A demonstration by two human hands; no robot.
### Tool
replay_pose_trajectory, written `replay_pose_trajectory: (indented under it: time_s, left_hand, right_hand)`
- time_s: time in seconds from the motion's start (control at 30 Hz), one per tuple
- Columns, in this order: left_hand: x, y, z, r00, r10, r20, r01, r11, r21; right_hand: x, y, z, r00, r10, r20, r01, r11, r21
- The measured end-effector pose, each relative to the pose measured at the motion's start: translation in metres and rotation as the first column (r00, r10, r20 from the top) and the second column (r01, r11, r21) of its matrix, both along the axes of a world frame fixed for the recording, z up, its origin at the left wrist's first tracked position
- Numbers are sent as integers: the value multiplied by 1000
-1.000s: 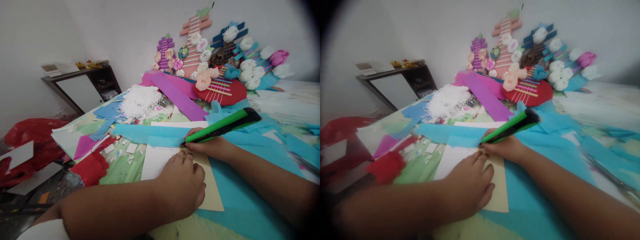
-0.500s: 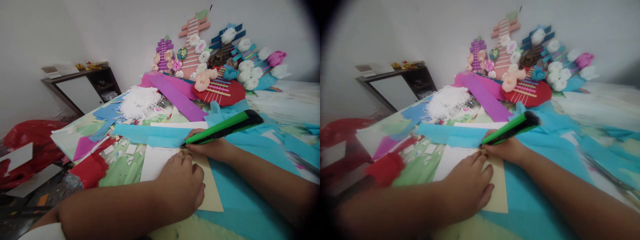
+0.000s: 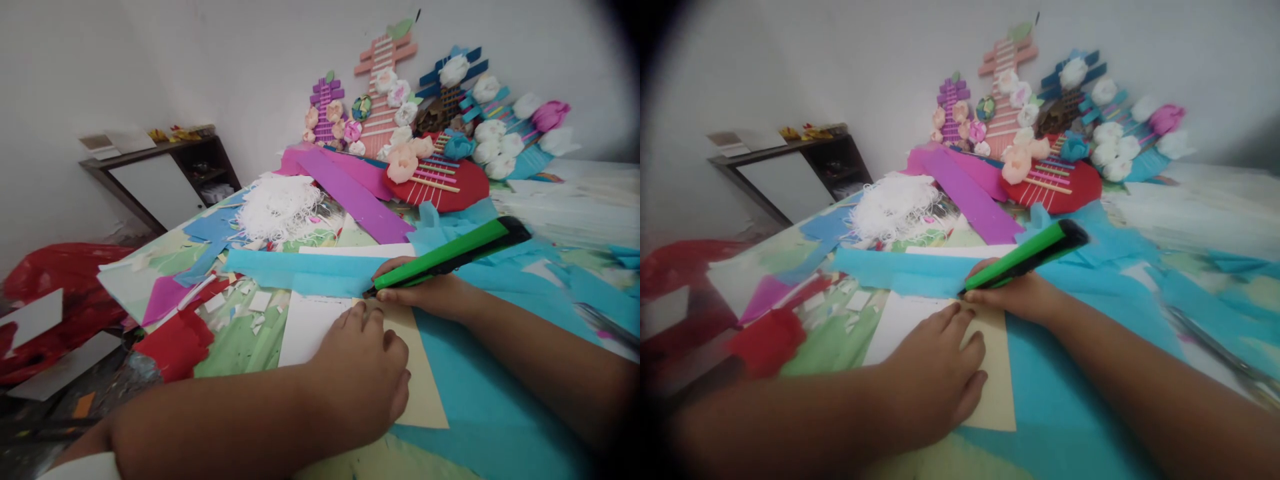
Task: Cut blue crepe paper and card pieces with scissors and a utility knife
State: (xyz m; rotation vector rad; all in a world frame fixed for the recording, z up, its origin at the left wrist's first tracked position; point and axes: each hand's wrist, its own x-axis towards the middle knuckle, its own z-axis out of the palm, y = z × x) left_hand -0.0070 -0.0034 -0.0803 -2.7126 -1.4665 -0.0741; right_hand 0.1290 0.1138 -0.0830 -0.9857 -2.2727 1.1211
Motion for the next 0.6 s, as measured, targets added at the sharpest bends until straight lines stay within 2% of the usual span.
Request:
replay_pose_trajectory:
  time_s: [0.13, 0.3, 0.43, 0.6]
  left_hand:
    - [2, -1, -1, 1000, 26, -1, -26, 999, -19]
    - [4, -1, -1, 999, 39, -14, -39, 999, -30]
    - [3, -2, -3, 999, 43, -26, -43, 999, -1]
    - [3, -2, -4, 999, 44, -24, -44, 999, -1]
  right_hand:
    - [-4, -2, 2, 997, -68, 43, 65, 995, 70]
    - [-6, -2, 1, 998, -3, 57, -3, 995, 96]
    - [-4, 0, -1, 999, 22, 44, -24, 999, 34]
    - [0, -1, -2, 990, -104, -91, 95, 990, -107]
